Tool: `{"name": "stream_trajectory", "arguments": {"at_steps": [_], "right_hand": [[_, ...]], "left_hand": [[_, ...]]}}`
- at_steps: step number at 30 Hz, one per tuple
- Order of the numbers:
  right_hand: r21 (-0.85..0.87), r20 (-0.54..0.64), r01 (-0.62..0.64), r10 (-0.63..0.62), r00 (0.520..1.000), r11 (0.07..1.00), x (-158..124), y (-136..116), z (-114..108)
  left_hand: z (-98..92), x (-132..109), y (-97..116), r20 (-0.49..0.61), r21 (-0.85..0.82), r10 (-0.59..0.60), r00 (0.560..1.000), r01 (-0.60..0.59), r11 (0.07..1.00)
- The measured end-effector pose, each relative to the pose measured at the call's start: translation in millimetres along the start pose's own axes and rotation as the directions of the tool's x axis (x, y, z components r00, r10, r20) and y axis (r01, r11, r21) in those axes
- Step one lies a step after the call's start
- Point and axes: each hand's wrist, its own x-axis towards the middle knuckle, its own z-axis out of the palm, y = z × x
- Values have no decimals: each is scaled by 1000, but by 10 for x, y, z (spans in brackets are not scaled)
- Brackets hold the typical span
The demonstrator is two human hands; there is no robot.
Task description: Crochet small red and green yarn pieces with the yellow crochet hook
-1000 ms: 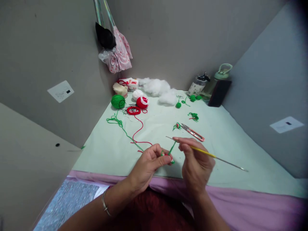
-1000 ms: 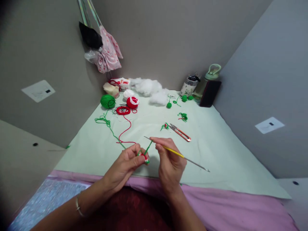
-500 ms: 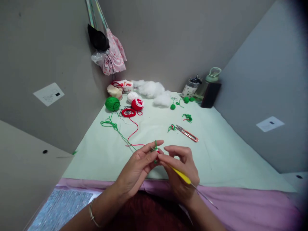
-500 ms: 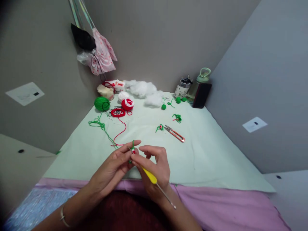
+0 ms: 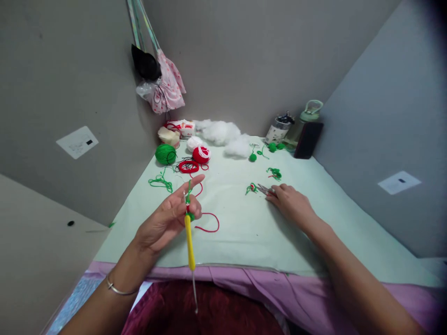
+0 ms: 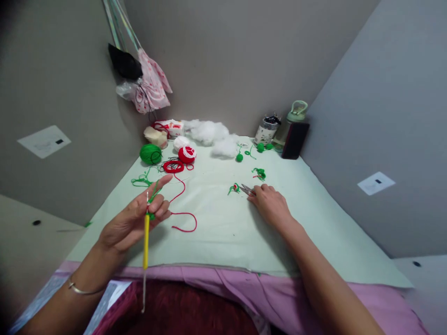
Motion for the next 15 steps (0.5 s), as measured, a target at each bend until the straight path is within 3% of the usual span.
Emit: {"name": "stream_trajectory", "arguments": {"at_steps": [6,9,11,13,15], "right_hand": [[141,-11,-34,35,999,989,49,59,36],[277,-42,-54,68,997,959,-27,-58,-88],[423,-36,-3,20,999,906,-129,-215,-210],[762,-13,79,-108,994,642,-250,-418,-339],[879,-1,107,-224,975,465,-350,-627,-450]], "left_hand": [[-111,-35,26,171,71,-24,985,12,997],[-115,-28,23,226,79,-26,974,8,997],[-96,-24,14,232,66,-21,973,6,998],[-60,-26,3,208,30,-10,978,4,1000],[-7,-34,2,159,-29,16,987,-11,1000]]}}
